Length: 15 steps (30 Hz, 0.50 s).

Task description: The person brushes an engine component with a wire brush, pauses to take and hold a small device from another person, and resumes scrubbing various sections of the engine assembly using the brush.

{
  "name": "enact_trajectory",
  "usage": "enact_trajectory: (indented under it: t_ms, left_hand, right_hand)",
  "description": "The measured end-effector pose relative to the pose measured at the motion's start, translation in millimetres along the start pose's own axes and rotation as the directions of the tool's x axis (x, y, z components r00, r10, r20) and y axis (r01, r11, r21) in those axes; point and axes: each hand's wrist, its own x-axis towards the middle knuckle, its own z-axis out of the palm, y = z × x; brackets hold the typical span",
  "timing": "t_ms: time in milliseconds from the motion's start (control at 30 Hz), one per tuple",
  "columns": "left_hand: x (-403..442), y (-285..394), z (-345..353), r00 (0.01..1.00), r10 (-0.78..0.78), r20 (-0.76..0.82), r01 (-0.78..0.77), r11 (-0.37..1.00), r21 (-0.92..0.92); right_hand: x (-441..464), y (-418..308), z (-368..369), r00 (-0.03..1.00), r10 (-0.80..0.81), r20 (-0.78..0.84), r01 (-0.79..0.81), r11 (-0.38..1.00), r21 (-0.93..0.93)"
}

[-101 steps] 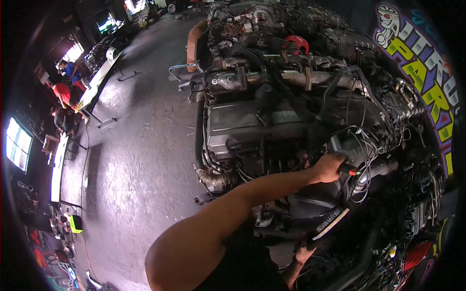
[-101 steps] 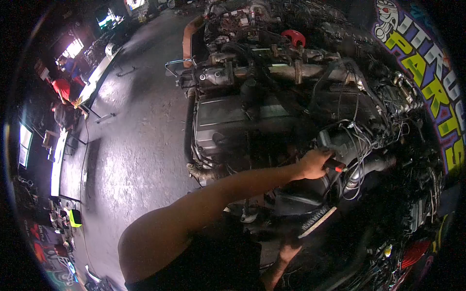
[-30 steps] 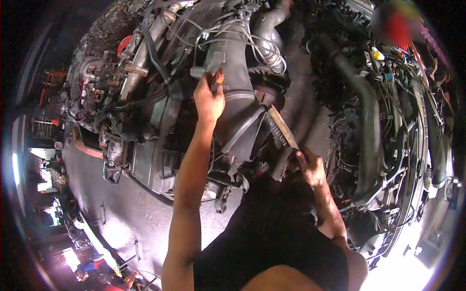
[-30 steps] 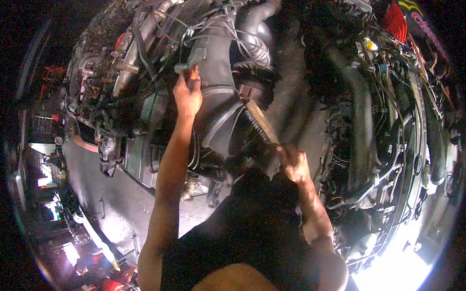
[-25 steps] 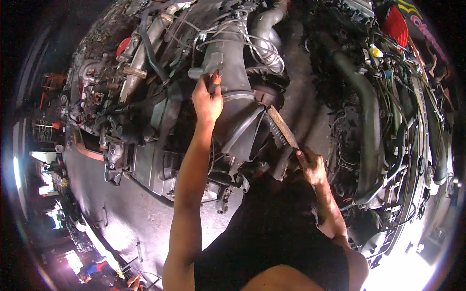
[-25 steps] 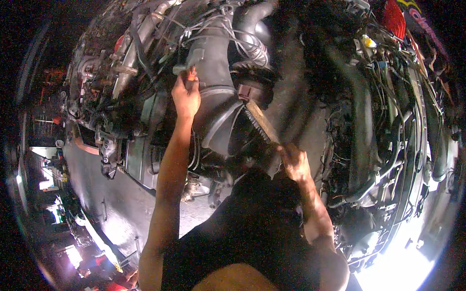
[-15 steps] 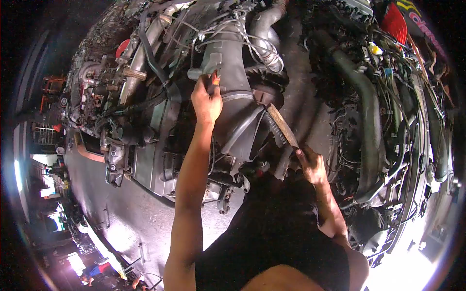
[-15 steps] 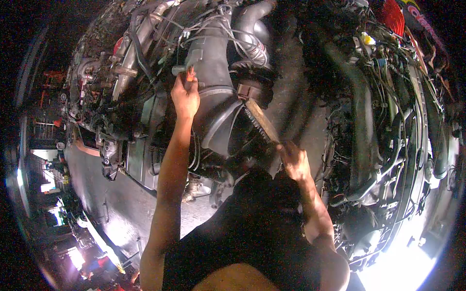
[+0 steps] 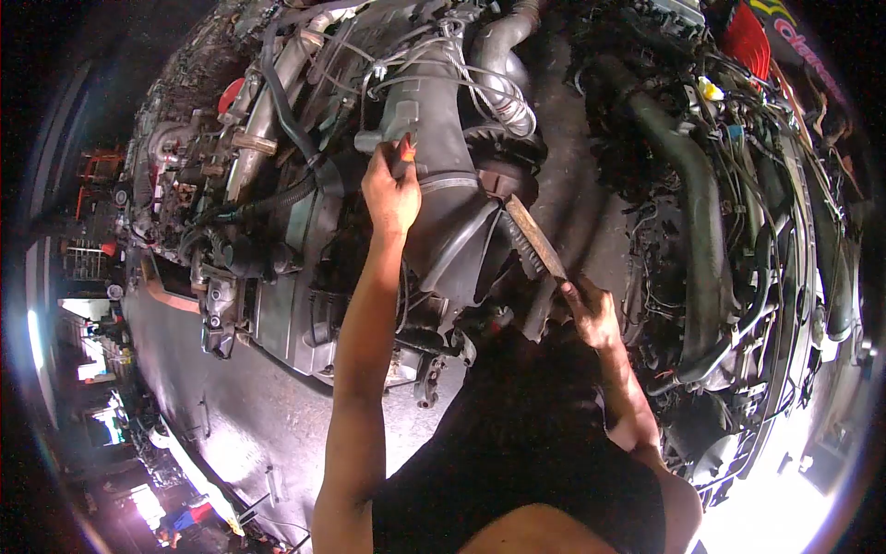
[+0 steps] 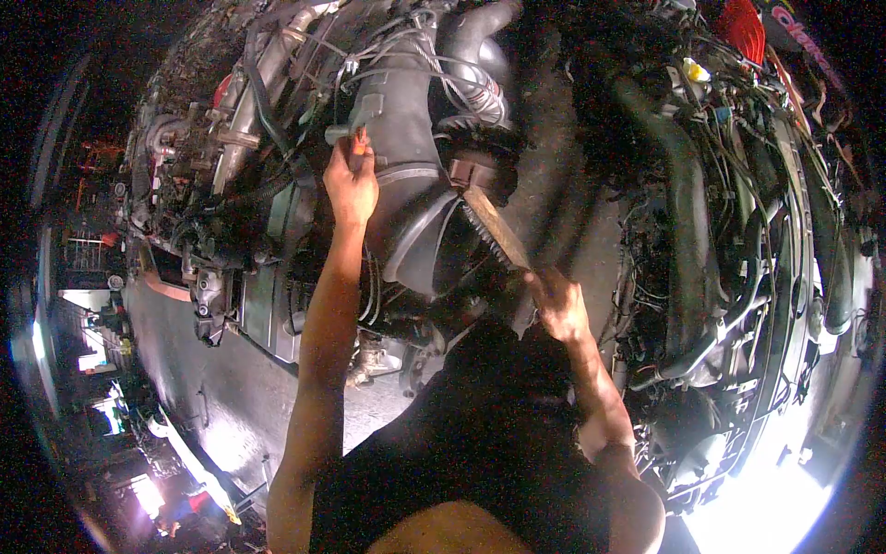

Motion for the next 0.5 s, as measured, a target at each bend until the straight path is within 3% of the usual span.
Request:
enact_trajectory:
  t_ms: [500]
  left_hand:
    - [0,3,-2,0.997,-0.065,0.033,0.066,0.998,-0.024]
  right_hand:
    - [5,0,2,1.0,-0.012,0.006,0.013,0.999,-0.052]
